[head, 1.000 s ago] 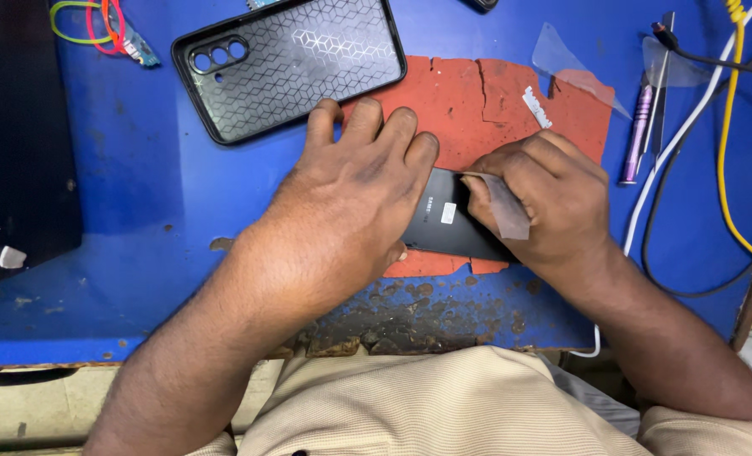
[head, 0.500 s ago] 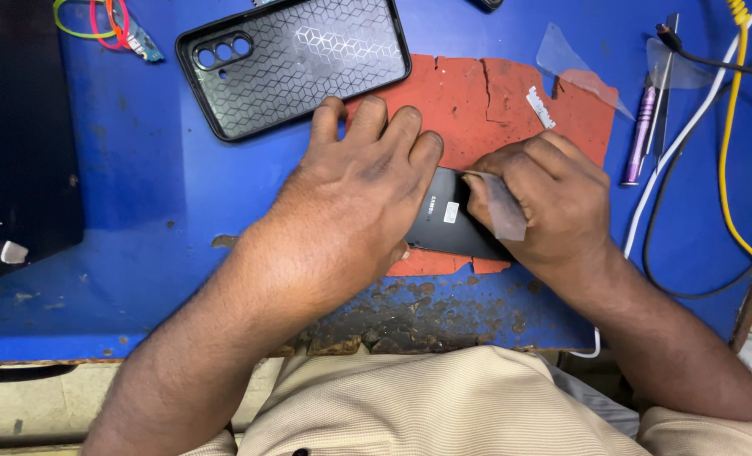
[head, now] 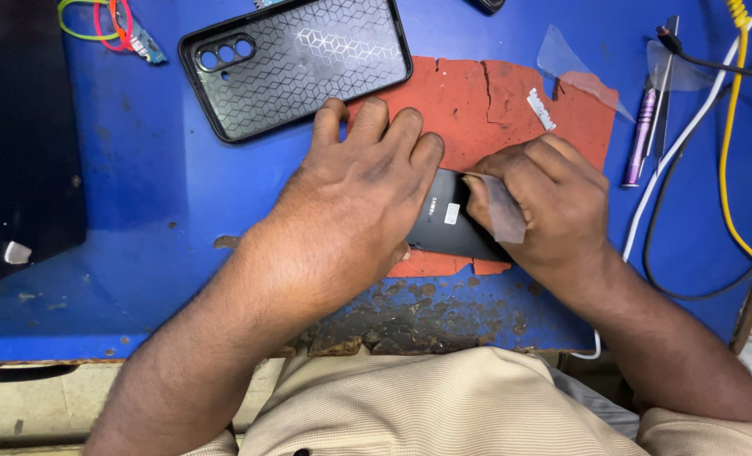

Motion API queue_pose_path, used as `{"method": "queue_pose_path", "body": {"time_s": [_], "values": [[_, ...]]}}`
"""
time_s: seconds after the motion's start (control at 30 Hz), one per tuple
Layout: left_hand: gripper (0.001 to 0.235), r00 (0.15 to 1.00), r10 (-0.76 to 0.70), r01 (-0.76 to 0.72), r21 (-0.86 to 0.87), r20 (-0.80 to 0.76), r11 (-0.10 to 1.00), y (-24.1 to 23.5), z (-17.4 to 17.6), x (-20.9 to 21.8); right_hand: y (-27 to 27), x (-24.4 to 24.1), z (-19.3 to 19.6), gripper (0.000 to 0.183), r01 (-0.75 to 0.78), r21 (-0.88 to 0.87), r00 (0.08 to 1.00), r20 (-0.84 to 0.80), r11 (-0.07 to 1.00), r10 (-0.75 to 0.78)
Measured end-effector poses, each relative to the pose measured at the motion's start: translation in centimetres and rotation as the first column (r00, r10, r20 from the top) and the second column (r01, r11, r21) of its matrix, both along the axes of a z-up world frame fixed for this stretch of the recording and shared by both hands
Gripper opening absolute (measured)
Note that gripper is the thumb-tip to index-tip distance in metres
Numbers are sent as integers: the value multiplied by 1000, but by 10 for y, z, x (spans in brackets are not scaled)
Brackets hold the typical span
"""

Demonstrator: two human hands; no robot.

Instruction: The person applies a strip of white adhesive to the back of a black smartphone. They smooth the adhesive along the edges and press it down with their fingers. The person then peels off a protective film from the adhesive strip.

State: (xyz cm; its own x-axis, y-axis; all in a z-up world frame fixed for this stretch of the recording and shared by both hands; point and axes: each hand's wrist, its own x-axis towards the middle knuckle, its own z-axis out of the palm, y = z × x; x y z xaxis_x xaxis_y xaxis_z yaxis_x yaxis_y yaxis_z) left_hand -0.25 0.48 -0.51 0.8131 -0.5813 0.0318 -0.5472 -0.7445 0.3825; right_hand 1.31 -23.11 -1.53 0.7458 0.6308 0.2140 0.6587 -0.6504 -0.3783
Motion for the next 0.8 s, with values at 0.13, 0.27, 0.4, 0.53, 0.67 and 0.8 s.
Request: {"method": "queue_pose_path", "body": {"time_s": [0.13, 0.27, 0.4, 0.53, 0.67, 0.8], "values": [[75, 1000, 2, -2, 7, 26, 1000, 0, 1, 0, -1, -2, -2, 20, -17, 1, 1000, 23, 1000, 17], [72, 1000, -10, 10, 12, 0, 1000, 1, 1, 1, -3, 3, 8, 16, 33, -6, 998, -44, 999, -33], [72, 1000, 6, -6, -3, -4, 1000, -1, 0, 0, -36, 34, 35, 16, 281, 99, 909, -347, 955, -231], [72, 1000, 7, -7, -10, -10, 1000, -1, 0, 0, -76, 42, 39, 40, 399, -78, 894, -185, 913, -407], [69, 1000, 4, -5, -18, -14, 1000, -1, 1, 0, -77, 37, 28, 24, 274, -117, 947, 208, 955, -246], [73, 1000, -12, 12, -8, -15, 1000, -1, 2, 1, -44, 30, 18, 10, 220, -100, 975, -21, 970, -223]]}}
